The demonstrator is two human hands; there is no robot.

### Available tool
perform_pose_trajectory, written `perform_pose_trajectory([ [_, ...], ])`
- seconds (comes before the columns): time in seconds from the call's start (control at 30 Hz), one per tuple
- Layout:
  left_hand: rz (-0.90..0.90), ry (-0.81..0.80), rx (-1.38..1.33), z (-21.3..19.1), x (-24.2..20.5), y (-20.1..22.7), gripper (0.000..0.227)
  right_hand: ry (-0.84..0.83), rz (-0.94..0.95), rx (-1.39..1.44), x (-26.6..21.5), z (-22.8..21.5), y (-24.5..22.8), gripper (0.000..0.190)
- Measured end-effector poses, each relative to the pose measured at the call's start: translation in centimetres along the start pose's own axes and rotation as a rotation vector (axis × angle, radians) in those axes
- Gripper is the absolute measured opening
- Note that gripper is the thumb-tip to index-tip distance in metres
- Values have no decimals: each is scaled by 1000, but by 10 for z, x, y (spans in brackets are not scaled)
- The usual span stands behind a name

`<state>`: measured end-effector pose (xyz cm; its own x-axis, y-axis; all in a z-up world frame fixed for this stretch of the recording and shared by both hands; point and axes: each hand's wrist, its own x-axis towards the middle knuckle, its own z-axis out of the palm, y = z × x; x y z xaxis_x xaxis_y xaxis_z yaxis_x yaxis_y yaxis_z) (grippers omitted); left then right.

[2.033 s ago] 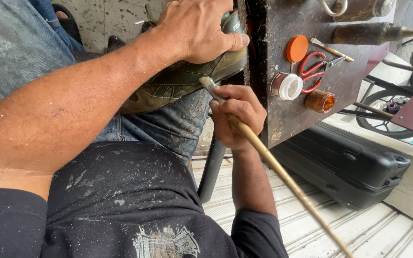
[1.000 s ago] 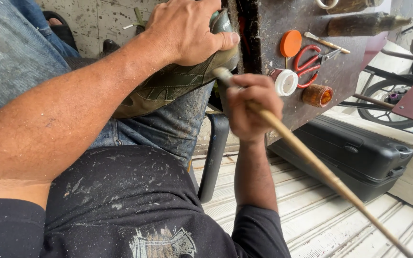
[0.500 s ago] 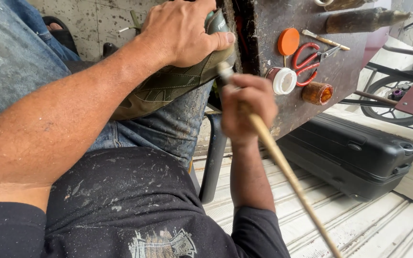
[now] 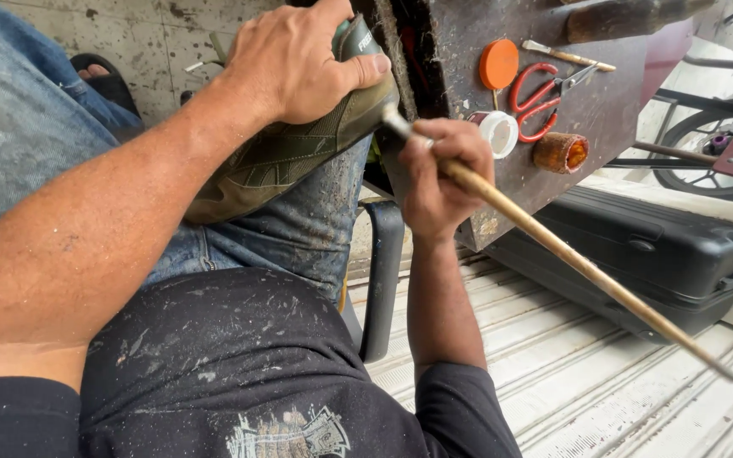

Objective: The person holds a green sneaker in their left hand and uses a brush in their right hand to apply glue from a small container to the sole and edges of the shoe. The person repeatedly dips the brush into the container and spreads the adhesive along the shoe's perimeter.

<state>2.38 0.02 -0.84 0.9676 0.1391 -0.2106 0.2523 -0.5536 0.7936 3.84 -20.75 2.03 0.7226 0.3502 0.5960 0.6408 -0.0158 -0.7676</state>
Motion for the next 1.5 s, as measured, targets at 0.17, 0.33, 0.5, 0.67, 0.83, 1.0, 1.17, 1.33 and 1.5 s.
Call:
perform_pose_trajectory([
  [0.17,17,33,19,3,3,0,61,39,146,206,-2,-5,11,19],
  [0.33,-14,-7,40,-6,2,4,65,173,76,-44,-7,5,6,20],
  [0.5,-75,58,13,-9,-7,-3,63,-33,229,251,-36,11,-10,23],
  [0.67,135,226,8,-14,-50,-8,57,16,262,357,-24,3,-47,25],
  [0.83,288,415,-94,-26,-101,-15,53,41,120,287,-15,11,-74,22],
  [1.0,481,548,-231,-38,-140,-16,54,-138,65,353,-34,9,-105,16],
  [1.17,531,621,-260,-40,-162,-16,52,-115,63,373,-24,18,-119,17],
  [1.33,547,657,-293,-45,-170,-12,52,-200,-52,286,-21,22,-126,15],
  [1.5,598,698,-248,-43,-172,-11,57,-559,-386,171,-20,23,-147,11],
])
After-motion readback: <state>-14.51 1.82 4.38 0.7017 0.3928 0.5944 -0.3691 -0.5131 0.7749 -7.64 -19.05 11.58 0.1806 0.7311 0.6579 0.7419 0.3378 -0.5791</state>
